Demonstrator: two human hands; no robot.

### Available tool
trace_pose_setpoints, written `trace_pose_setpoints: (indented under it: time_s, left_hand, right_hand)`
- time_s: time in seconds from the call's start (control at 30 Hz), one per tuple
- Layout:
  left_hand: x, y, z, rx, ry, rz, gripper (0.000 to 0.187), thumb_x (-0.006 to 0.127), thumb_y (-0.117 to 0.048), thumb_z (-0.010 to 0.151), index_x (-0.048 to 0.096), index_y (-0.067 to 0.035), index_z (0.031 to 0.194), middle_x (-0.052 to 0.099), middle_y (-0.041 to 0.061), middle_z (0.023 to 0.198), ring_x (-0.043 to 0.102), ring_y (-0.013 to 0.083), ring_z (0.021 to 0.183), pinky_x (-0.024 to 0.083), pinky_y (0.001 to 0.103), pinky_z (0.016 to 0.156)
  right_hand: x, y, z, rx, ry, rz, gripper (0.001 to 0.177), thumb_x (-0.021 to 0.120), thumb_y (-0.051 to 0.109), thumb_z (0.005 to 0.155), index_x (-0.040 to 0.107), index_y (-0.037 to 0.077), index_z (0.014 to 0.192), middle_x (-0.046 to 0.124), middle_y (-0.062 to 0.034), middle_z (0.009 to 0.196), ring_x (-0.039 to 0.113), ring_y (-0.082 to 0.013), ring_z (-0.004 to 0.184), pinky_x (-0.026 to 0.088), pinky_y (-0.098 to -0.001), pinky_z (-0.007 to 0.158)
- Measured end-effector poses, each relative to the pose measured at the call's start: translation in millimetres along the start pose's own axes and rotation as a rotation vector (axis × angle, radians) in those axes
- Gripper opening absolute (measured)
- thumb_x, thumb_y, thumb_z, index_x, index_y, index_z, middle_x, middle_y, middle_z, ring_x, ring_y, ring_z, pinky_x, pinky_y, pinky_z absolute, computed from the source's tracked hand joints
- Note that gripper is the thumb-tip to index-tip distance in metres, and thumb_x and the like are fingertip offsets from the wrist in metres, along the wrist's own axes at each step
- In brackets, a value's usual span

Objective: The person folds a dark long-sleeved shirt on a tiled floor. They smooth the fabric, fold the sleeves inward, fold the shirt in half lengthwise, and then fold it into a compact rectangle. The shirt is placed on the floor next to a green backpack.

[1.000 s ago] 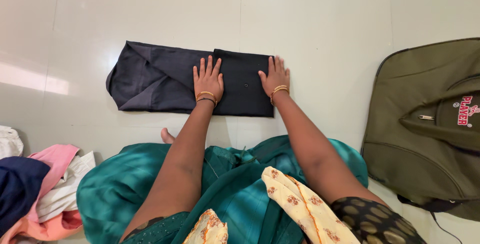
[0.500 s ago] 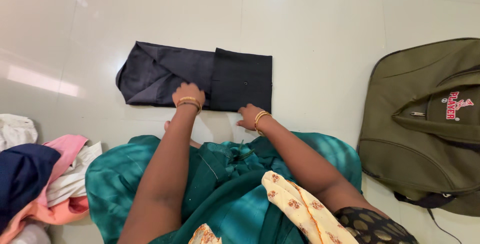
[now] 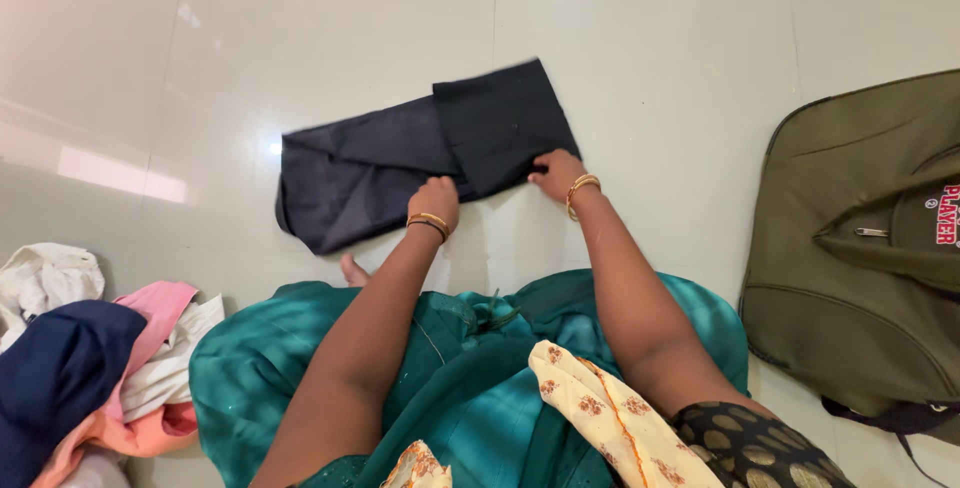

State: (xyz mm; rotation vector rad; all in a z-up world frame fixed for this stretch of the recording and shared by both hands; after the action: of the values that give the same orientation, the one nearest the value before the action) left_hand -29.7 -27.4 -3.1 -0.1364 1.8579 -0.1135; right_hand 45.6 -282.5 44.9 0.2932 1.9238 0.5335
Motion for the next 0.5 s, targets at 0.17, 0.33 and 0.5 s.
trace_pose_setpoints:
  time_s: [0.17, 0.33, 0.5]
  left_hand:
    - [-3.2, -30.9, 14.1, 0.151, -0.082, -0.108, 0.022, 0.047, -0.009, 0.098, 0.059, -0.003, 0.115, 0.067, 0.022, 0.113, 0.072, 0.0370, 0.093, 0.059, 0.048, 0.078]
    - [-0.1, -68.2, 48.0, 0.092, -0.134, -0.238, 0.028, 0.046, -0.010, 0.095, 0.058, -0.005, 0.120, 0.066, 0.022, 0.114, 0.071, 0.0394, 0.092, 0.058, 0.049, 0.077]
    - [4.8, -99.2, 100.2, -0.098, -0.065, -0.572, 0.025, 0.055, -0.021, 0.099, 0.062, -0.002, 0.113, 0.069, 0.024, 0.113, 0.068, 0.0418, 0.102, 0.054, 0.049, 0.089]
  right_hand:
    - [-23.7, 12.4, 8.1, -0.097, -0.304, 0.137, 0.032, 0.075, 0.020, 0.091, 0.072, 0.006, 0.120, 0.068, -0.0162, 0.119, 0.068, -0.0331, 0.103, 0.054, -0.0416, 0.092]
    - [-39.4, 44.4, -3.8, -0.123, -0.439, 0.247, 0.018, 0.074, 0.016, 0.089, 0.076, 0.008, 0.105, 0.073, -0.0099, 0.108, 0.071, -0.0252, 0.095, 0.056, -0.0381, 0.084]
    - [-54.9, 47.0, -7.3, -0.149, -0.511, 0.325, 0.012, 0.072, 0.013, 0.091, 0.077, 0.008, 0.100, 0.075, -0.0084, 0.101, 0.073, -0.0239, 0.087, 0.058, -0.0360, 0.075]
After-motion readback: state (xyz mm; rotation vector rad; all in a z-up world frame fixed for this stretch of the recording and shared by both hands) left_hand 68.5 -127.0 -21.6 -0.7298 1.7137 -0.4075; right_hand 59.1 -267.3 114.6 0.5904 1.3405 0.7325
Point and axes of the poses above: each hand's wrist, its own z-axis towards the middle knuckle, its own x-axis out of the palm, y = z × x, the point moved 5 cm from there along z, towards the middle knuckle
